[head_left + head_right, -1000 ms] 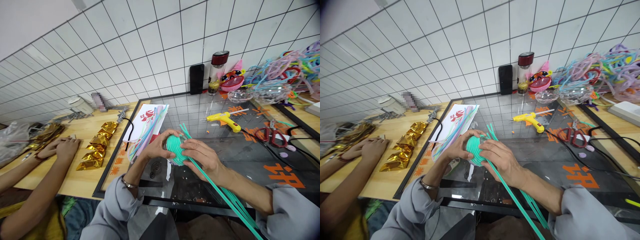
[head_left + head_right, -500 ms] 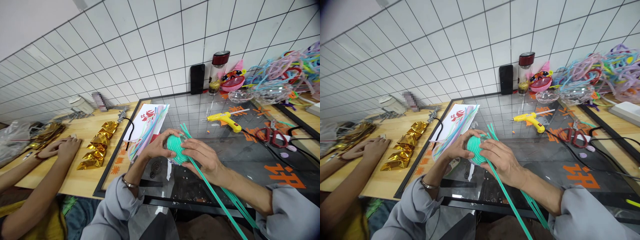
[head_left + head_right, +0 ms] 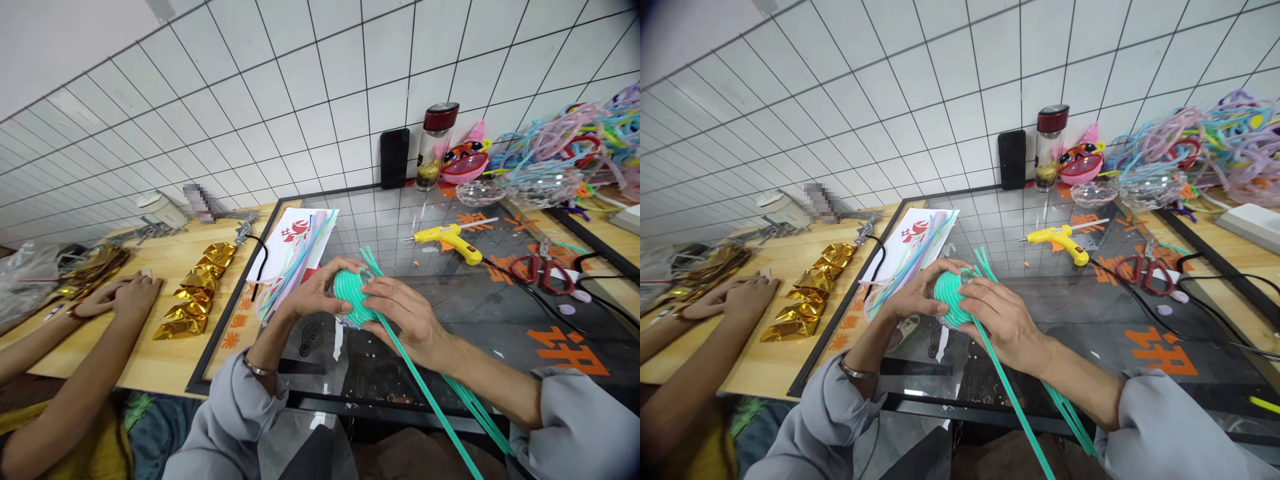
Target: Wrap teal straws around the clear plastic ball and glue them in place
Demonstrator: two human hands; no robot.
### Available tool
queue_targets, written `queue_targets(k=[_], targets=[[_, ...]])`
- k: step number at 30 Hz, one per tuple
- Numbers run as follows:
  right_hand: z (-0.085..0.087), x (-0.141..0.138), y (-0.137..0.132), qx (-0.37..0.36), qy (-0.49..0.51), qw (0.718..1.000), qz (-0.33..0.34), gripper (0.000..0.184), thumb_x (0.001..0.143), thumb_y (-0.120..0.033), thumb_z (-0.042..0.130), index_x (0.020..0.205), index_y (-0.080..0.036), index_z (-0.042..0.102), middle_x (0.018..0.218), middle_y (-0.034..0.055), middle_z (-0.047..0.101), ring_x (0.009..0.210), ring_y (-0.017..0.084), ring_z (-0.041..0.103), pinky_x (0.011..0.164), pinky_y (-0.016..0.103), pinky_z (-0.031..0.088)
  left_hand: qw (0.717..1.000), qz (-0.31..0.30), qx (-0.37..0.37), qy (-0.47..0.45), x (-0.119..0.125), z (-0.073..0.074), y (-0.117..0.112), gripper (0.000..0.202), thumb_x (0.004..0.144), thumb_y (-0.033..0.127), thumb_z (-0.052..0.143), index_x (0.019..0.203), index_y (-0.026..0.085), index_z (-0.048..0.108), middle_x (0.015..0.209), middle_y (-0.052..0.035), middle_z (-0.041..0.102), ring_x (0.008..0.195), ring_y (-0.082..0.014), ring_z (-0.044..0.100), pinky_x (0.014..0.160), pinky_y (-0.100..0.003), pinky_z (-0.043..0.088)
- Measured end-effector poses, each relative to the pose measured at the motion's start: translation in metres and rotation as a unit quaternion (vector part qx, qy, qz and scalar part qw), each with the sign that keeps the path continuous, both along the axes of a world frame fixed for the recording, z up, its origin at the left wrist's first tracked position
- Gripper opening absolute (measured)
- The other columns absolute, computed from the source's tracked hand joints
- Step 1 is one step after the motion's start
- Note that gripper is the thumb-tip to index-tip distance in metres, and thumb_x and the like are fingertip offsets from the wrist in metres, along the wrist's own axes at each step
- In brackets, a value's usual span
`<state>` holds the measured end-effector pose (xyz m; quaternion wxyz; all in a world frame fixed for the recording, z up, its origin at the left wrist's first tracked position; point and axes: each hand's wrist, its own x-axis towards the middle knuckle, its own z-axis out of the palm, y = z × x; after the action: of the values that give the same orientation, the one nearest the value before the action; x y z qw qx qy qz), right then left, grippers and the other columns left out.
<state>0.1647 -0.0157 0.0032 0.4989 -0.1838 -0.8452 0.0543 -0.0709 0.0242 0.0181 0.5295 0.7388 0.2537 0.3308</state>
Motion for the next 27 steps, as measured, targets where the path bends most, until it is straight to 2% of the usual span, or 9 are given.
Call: queue_targets(k=[7,17,27], targets=[[-0.0015,-0.0002,-0.0002,-0.001,0.002,1.0,-0.003,0.021,0.089,-0.021,0.067,0.11,-0.017,0.063,0.109,0.0127,0.073,0.11,0.025,0.068,0.096,0.045,0.059,1.0,-0.001,0.007,0.005,0.0005,0.0033,-0.0017,0.054,0.072,0.032,0.084,0.119,0.025,0.058,0.137,-0.0101,0.055,0.137,-0.0337,0.048,0.116,-0.054,0.032],[0.0001,-0.0001,-0.0002,0.0,0.003,1.0,-0.002,0.021,0.089,-0.02,0.068,0.108,-0.015,0.064,0.109,0.0138,0.072,0.111,0.025,0.068,0.097,0.045,0.059,1.0,-0.003,-0.002,0.004,0.0005,0.007,-0.0047,0.049,0.075,0.03,0.082,0.118,0.027,0.06,0.14,-0.0094,0.054,0.138,-0.0323,0.047,0.114,-0.051,0.036],[0.0014,-0.0006,-0.0005,-0.009,0.01,1.0,0.001,0.021,0.09,-0.021,0.066,0.111,-0.018,0.063,0.107,0.0126,0.073,0.11,0.025,0.069,0.096,0.045,0.059,1.0,-0.007,-0.013,-0.007,-0.0018,0.0044,-0.0043,0.045,0.075,0.028,0.083,0.115,0.026,0.064,0.141,-0.0098,0.054,0.137,-0.0317,0.048,0.112,-0.049,0.038]])
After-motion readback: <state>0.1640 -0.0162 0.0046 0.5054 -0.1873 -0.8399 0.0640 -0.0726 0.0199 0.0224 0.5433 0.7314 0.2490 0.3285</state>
